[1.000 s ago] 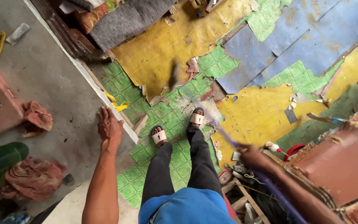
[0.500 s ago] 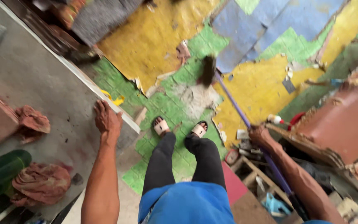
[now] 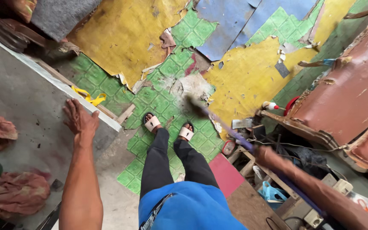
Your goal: The person stuffs trash into a blue plastic bag and ties it shut, then walks into the workshop, wipes their hands with a cloth, and sweeps the workshop floor and the concrete area outside with a long-handled broom, pushing debris along the tiled and concrete surfaces.
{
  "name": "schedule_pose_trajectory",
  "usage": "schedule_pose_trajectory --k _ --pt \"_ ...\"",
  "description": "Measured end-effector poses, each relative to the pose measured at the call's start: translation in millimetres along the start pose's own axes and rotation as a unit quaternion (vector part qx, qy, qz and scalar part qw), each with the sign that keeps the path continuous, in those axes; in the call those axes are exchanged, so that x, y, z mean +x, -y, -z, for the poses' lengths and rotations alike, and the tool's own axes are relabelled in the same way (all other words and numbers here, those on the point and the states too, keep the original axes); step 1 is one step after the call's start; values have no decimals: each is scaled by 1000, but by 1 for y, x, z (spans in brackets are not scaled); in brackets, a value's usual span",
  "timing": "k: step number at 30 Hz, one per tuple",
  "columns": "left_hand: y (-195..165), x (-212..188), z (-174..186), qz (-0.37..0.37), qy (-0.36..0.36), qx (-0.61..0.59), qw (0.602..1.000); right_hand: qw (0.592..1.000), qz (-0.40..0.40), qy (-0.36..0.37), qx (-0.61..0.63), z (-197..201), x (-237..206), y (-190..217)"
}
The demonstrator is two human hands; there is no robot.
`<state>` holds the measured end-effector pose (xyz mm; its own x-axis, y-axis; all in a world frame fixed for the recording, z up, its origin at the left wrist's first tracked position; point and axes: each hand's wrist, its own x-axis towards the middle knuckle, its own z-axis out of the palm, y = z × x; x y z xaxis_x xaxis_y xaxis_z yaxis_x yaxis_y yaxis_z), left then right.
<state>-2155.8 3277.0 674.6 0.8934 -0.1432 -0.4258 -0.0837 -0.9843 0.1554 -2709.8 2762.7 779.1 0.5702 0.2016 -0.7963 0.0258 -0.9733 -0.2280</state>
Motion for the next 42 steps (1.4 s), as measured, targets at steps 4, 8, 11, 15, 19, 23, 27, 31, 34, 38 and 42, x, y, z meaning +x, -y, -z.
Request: schedule_pose_trajectory --k 4,8,11,15,19,23,27,31,34,38,42 --pt "-28 -37 3 -3 -39 5 999 971 -169 -140 -98 10 10 -60" --pt "-59 -85 -5 -90 -77 28 993 961 -81 -134 -228 8 -35 -85" --pt "-91 -104 -18 -151 -70 52 985 844 30 -196 -498 -16 -117 -66" --pt "-131 -128 -39 -196 -55 41 978 782 113 -121 -602 -59 -163 -11" --pt "-162 -156 -60 -237 -25 51 970 894 -302 5 330 -92 -130 -2" --pt "-179 -181 -72 -269 -2 71 961 889 -333 -66 307 -89 -87 -56" --pt "-194 -203 -84 -302 12 100 948 825 -415 -70 376 -57 -60 -93" --pt "-206 -220 -98 -316 42 74 945 815 -411 -112 392 -52 -102 -86" --pt "-216 -227 -112 -325 54 66 942 904 -331 -149 226 -78 -150 -81" --pt "-232 -229 -126 -336 48 82 937 967 -142 -159 -141 -126 -161 -97" --pt "-249 -222 -129 -346 26 87 934 965 -193 -172 -53 -159 -137 -106"
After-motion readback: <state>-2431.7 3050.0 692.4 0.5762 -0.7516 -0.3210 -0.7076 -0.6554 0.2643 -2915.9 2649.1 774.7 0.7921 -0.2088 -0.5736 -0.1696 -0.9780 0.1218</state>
